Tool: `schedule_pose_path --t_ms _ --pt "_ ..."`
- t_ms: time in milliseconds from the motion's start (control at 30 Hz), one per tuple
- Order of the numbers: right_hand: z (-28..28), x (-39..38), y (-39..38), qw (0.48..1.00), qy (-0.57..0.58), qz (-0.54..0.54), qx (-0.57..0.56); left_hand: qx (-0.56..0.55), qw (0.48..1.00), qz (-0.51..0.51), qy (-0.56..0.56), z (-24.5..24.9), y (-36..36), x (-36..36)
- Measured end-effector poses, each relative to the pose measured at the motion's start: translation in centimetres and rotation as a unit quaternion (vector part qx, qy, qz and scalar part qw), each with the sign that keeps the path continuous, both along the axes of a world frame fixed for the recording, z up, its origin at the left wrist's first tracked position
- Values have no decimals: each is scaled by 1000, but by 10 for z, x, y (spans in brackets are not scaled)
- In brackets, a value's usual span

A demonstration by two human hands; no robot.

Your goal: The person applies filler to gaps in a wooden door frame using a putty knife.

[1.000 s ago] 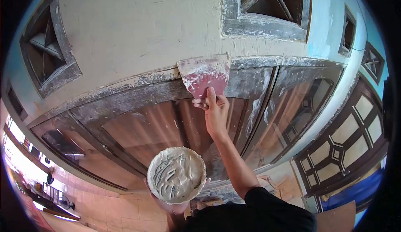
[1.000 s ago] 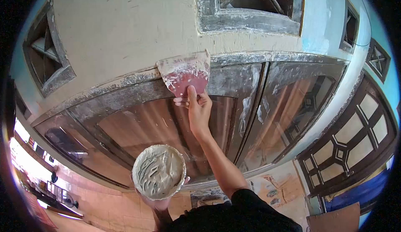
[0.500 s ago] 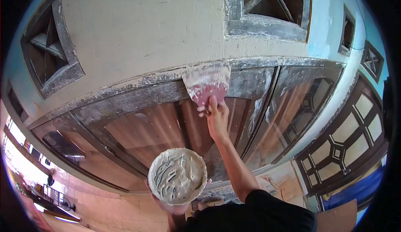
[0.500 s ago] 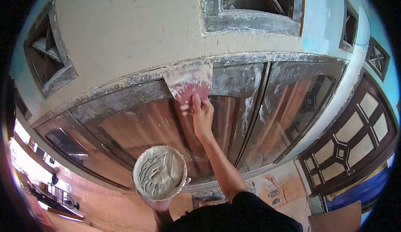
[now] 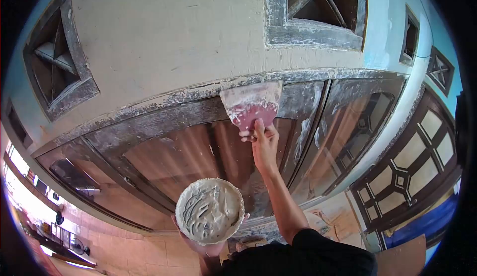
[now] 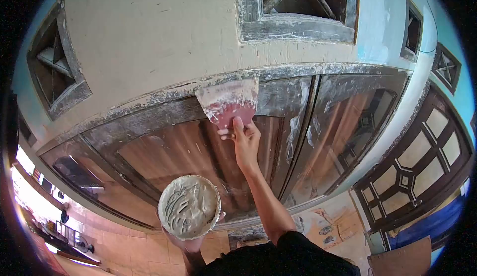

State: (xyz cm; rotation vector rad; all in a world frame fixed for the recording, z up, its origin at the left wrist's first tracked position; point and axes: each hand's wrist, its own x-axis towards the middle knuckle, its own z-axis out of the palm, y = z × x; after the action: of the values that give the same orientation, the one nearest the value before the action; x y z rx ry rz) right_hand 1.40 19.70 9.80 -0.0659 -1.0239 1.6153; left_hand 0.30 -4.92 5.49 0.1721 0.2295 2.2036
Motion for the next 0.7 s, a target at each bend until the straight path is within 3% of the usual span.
schedule_pose_path --t_ms 133,300,400,500,700 --pt "21 -4 18 1000 12 -13 7 3 999 -27 25 5 0 3" --pt "-6 12 15 999 -24 -14 -26 1 999 37 -30 -7 4 1" --pt "8 25 24 999 35 -38 12 9 1000 2 -2 -4 8 1" --pt "26 29 46 998 17 -59 -11 22 999 -27 24 0 12 5" --pt "-3 46 43 999 -11 -15 -32 8 1000 -5 15 -4 18 3"
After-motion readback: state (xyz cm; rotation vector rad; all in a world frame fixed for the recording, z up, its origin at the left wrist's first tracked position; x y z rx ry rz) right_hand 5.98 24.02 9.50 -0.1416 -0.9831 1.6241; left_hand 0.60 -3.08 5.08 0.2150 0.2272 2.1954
